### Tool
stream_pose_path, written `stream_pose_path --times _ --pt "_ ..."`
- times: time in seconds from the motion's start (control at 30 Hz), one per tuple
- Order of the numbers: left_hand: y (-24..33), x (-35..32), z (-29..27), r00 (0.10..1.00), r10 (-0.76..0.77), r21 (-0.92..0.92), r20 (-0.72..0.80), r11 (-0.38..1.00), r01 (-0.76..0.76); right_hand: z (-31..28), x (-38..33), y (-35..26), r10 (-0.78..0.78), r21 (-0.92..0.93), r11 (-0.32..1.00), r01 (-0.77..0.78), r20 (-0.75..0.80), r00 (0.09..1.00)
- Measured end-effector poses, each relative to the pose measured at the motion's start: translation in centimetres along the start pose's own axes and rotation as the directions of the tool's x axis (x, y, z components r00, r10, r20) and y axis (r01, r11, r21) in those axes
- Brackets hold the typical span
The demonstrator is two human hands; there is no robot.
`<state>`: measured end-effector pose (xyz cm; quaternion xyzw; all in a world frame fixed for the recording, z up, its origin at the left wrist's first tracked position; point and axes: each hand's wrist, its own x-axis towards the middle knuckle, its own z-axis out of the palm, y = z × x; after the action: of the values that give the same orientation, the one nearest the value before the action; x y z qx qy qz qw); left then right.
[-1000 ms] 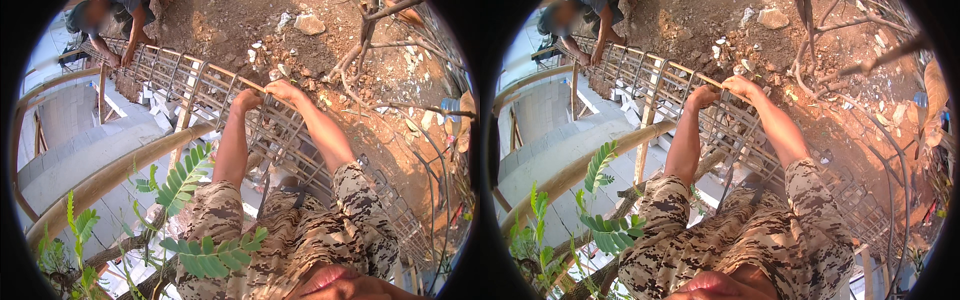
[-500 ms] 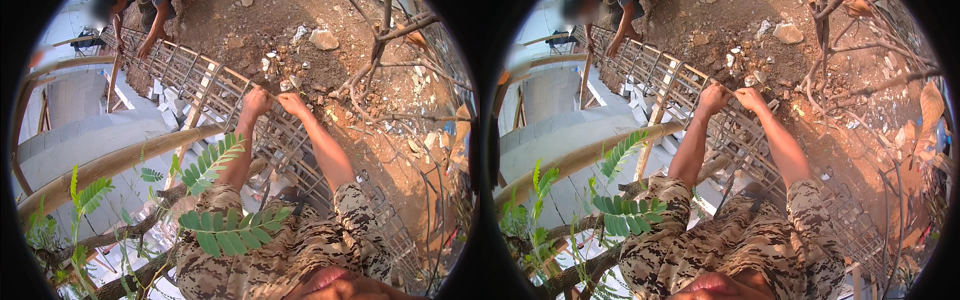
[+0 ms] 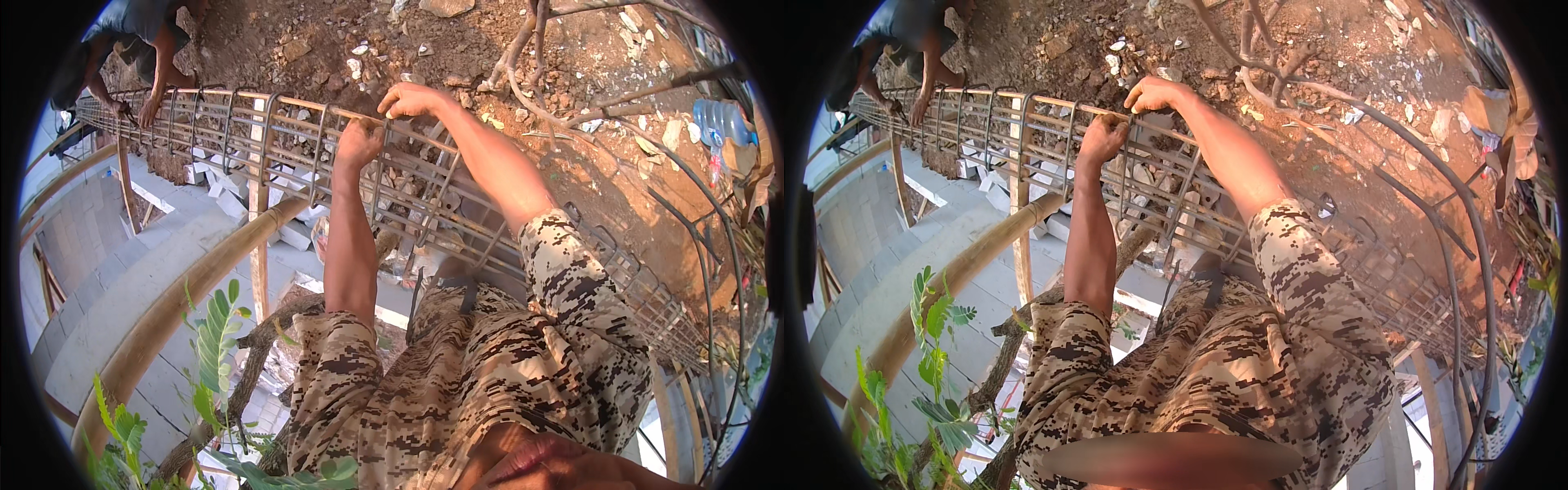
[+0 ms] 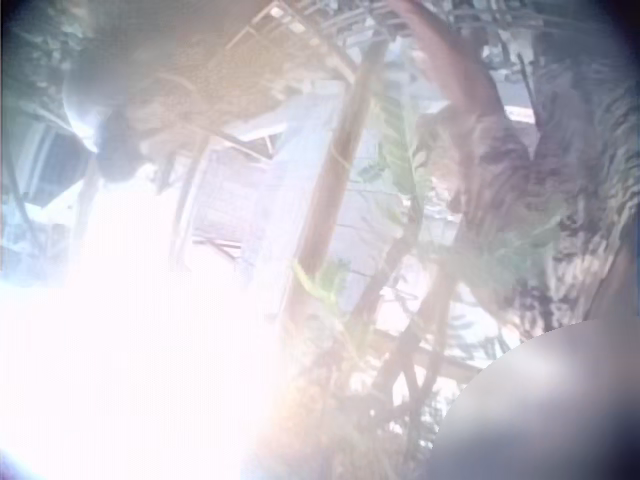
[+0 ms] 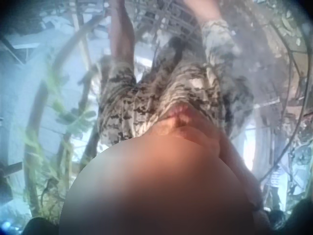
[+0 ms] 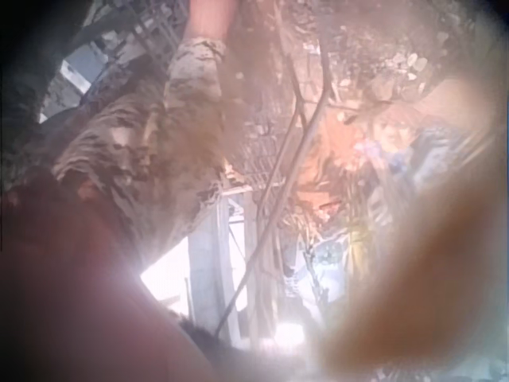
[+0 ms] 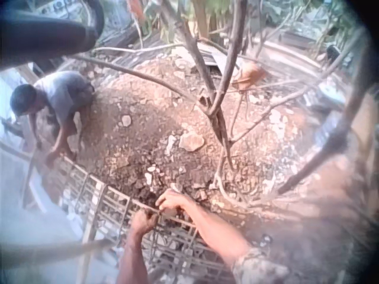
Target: The person assembles a rebar cage by tying intersecting steel bars with wire using pliers. They repeatedly position the wire, twist it to secure the joints, and trim excess wire while working on a partially built cylindrical rebar structure.
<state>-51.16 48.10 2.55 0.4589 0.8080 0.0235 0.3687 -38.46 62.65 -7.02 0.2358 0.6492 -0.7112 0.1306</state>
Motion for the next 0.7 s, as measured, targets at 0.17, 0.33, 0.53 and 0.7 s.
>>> stream_pose_path --times 0.17,0.33,0.53,0.7 --pt "1.3 1.0 -1.1 0.989 0.052 -0.042 -0.135 0.997 -0.058 0.4 -2.3 2.6 0.022 0.405 0.914 -0.003 -0.042 0.999" --pt "2.3 1.3 -0.8 0.991 0.044 -0.094 -0.129 0.994 -0.057 0.8 -3.1 4.7 0.018 0.238 0.971 0.022 -0.163 0.986" --pt "3.1 -0.9 -0.6 0.971 0.213 -0.024 -0.107 0.976 -0.217 3.4 -4.0 2.4 0.034 0.089 0.996 -0.003 -0.342 0.939" --pt "2.6 -1.5 -1.8 0.995 0.081 -0.013 -0.061 0.997 -0.082 0.0 -5.4 -2.1 -0.114 -0.408 0.913 0.017 -0.216 0.970"
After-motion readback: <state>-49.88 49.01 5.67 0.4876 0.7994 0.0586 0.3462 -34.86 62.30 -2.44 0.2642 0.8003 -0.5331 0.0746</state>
